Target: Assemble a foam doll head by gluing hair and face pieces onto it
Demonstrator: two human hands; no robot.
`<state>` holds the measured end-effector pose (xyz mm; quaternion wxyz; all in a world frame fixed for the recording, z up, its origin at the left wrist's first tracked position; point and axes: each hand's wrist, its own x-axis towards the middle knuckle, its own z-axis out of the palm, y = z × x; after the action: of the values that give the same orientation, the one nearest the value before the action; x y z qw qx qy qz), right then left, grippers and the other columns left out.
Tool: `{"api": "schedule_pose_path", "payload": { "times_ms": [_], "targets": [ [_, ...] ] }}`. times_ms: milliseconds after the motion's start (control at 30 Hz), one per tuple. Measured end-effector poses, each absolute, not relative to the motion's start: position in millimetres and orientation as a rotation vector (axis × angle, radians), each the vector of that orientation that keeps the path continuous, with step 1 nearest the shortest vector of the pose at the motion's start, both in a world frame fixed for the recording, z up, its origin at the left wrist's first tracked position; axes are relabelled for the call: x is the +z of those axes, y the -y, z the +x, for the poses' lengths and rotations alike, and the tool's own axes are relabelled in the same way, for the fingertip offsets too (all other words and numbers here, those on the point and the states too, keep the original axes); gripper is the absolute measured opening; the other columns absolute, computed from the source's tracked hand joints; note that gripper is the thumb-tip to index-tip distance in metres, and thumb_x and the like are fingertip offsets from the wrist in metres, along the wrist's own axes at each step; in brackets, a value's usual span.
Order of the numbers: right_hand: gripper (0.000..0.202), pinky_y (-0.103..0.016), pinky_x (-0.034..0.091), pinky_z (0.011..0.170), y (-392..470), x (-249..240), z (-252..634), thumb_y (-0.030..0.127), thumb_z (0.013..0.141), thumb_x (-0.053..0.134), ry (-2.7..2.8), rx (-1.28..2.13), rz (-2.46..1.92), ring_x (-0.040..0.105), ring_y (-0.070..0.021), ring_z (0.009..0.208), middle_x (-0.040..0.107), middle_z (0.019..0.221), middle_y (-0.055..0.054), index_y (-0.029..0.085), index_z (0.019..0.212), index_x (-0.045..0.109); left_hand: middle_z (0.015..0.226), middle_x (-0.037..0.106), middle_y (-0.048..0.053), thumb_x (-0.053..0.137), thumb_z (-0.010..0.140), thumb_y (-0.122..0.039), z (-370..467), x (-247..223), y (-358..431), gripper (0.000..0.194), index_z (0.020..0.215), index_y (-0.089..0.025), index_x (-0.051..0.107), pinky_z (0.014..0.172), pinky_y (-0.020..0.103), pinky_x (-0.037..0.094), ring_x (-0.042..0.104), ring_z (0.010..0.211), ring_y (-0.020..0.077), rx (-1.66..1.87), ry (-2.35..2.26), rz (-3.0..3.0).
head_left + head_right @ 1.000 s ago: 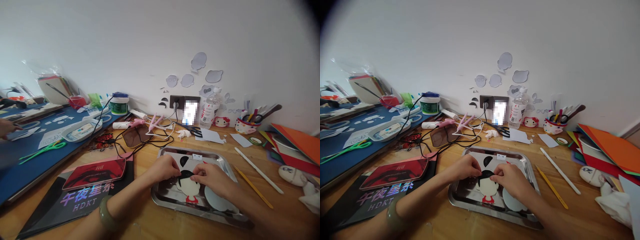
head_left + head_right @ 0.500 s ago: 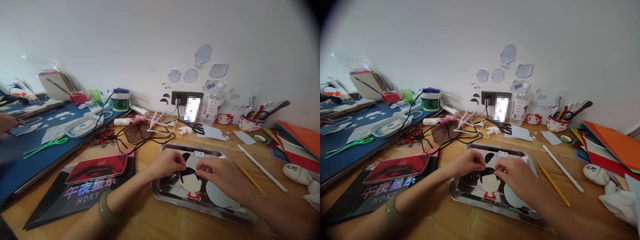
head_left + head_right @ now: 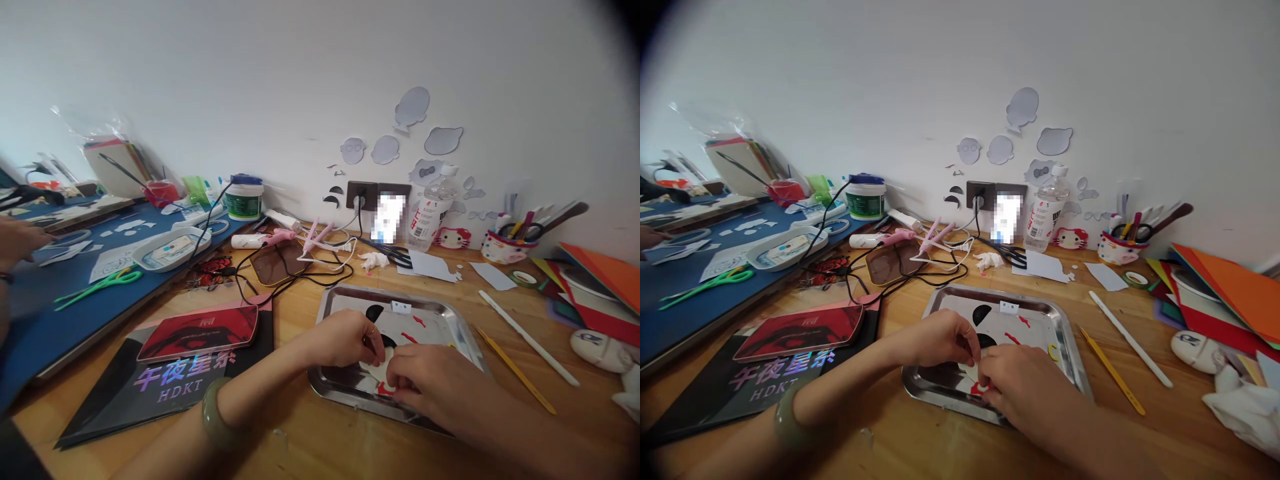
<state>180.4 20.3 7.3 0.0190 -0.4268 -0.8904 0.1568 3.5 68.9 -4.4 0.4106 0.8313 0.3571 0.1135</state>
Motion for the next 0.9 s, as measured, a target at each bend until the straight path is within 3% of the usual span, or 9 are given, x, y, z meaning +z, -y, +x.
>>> {"api": "schedule_pose_path", "payload": {
  "times_ms": [467,900],
  "targets": [
    [0.019,-0.026,0.024,0.049,-21.7,-5.9,182.8,0.011,0.072,0.047,2.855,0.326,-1.245,0.054,-0.0125,0.06,0.062,0.068,0.003,0.022,0.064,0.06,0.067,0.067,-0.002,0.057,0.066,-0.017,7.9,-13.9,-68.6,0.017,0.077,-0.02,0.069,0.056,0.015,0.037,0.057,0.062,0.0089,0.215,-0.925,2.191],
    [0.019,-0.023,0.035,0.057,-24.0,1.8,183.2,0.014,0.075,0.047,2.848,0.512,-1.225,0.055,-0.0117,0.063,0.063,0.07,0.003,0.022,0.067,0.061,0.068,0.067,0.0,0.057,0.065,-0.014,7.6,-13.6,-68.8,0.016,0.076,-0.018,0.069,0.056,0.014,0.039,0.059,0.062,0.0083,0.246,-0.91,2.177]
  ]
}}
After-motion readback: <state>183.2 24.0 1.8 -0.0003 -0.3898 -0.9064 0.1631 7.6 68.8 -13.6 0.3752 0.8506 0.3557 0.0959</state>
